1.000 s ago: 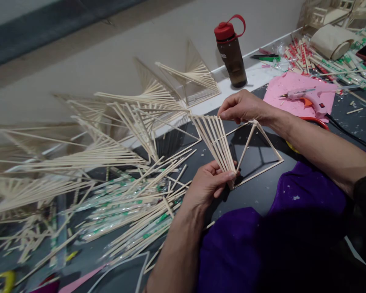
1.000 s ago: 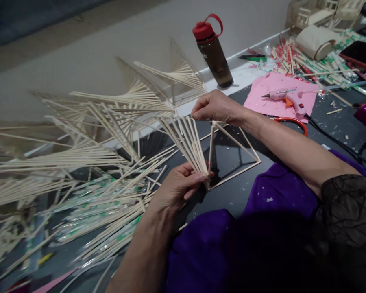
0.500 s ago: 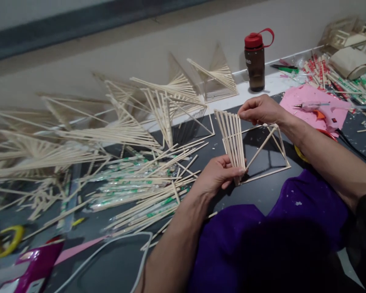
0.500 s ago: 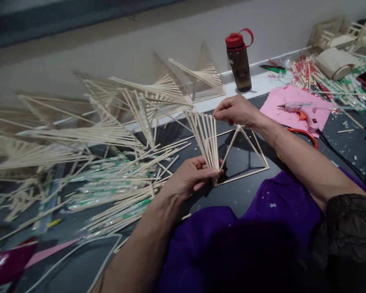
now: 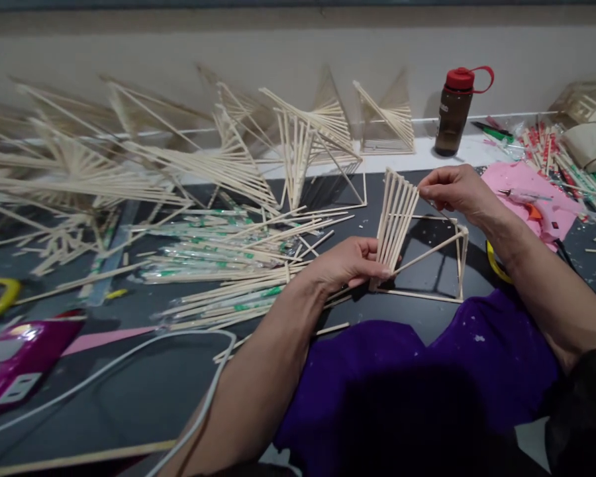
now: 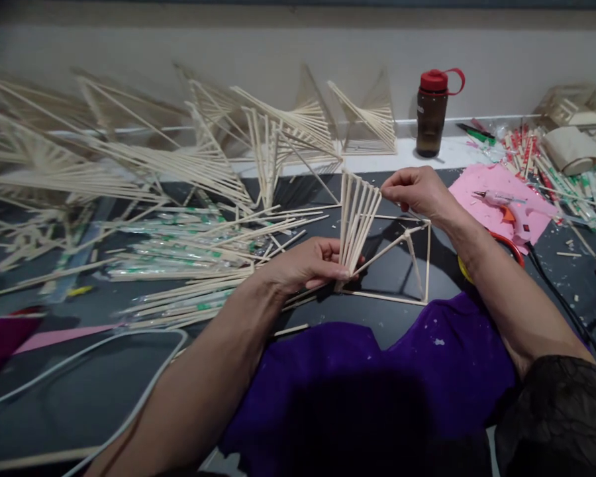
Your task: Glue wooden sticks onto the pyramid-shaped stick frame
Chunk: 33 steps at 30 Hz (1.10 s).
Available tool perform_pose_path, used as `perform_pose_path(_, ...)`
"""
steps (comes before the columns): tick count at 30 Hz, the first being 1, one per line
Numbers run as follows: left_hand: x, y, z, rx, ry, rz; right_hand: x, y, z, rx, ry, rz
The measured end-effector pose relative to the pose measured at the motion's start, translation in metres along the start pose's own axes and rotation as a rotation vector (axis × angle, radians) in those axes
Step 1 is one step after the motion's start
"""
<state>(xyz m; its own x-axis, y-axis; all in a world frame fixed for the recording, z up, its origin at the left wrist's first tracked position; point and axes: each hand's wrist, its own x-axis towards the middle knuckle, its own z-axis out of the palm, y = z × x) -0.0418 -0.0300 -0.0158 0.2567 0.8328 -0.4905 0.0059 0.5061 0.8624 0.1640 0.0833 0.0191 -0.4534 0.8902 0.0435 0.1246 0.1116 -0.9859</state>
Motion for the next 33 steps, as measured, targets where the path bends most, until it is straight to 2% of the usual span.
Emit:
perform_pose_path(5,0.001,-0.003,-0.001,-0.006,-0.021,0.035,0.001,0.003,0.000,0.008,0.007,-0.012)
perform_pose_path(9,0.002,-0.002,-0.004,0.077,-0.014,0.043,0.003,0.005,0.001,0.014,0.014,-0.002)
perform_pose_path(15,-0.003,0.009,-0.009,0.228,-0.107,0.090,0.004,0.004,0.003,0.046,0.005,0.017)
perform_pose_path(17,-0.004,0.015,-0.009,0.246,-0.055,0.135,0.004,0.003,0.003,0.065,0.005,0.025)
perform_pose_path(20,0.000,0.021,-0.005,0.265,0.106,0.223,0.004,0.002,0.004,0.069,0.004,0.042)
perform_pose_path(23,0.010,0.023,0.003,0.182,0.226,0.261,0.004,0.001,0.004,0.062,0.008,0.044)
perform_pose_path(28,0.022,0.018,0.021,-0.033,0.238,0.204,0.003,0.001,0.004,0.068,-0.002,0.032)
perform_pose_path(33,0.023,0.015,0.033,-0.161,0.270,0.203,0.002,0.000,0.006,0.077,-0.003,0.043)
